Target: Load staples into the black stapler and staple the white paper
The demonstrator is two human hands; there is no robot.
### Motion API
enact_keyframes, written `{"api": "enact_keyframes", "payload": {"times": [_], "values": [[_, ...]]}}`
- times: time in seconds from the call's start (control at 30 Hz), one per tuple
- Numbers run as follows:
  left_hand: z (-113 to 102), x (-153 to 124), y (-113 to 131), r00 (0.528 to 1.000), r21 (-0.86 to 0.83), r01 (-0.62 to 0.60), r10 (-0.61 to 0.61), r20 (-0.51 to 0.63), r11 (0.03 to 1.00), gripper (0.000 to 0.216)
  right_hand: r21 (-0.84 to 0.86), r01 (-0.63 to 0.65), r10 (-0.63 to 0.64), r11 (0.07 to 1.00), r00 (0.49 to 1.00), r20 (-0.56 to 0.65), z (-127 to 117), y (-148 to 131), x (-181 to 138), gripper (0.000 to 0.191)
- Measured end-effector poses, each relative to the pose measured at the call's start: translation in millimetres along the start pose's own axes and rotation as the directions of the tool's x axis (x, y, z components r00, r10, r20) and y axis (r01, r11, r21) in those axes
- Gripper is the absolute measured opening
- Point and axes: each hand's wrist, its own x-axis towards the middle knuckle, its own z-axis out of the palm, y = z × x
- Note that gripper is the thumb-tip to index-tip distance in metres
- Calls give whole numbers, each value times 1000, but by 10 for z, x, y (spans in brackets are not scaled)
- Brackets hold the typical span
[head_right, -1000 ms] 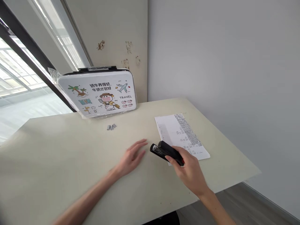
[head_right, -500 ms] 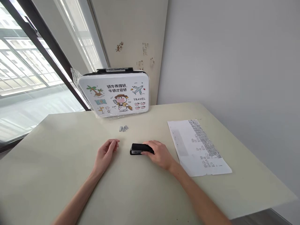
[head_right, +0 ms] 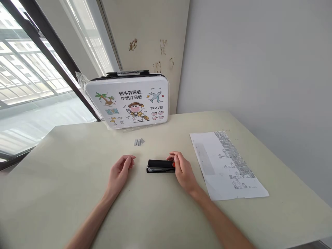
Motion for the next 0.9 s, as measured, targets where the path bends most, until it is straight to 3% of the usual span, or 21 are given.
{"api": "enact_keyframes", "payload": {"times": [0.4, 0.9], "values": [[-53, -28, -12, 984, 50, 9, 0, -178, 999, 34, -32, 35, -34, 999, 999, 24, 4, 6, -4, 38], [-77, -7, -63, 971, 9, 41, -38, -235, 999, 31, -73, 49, -48, 996, 999, 14, 15, 59, -3, 39]]}}
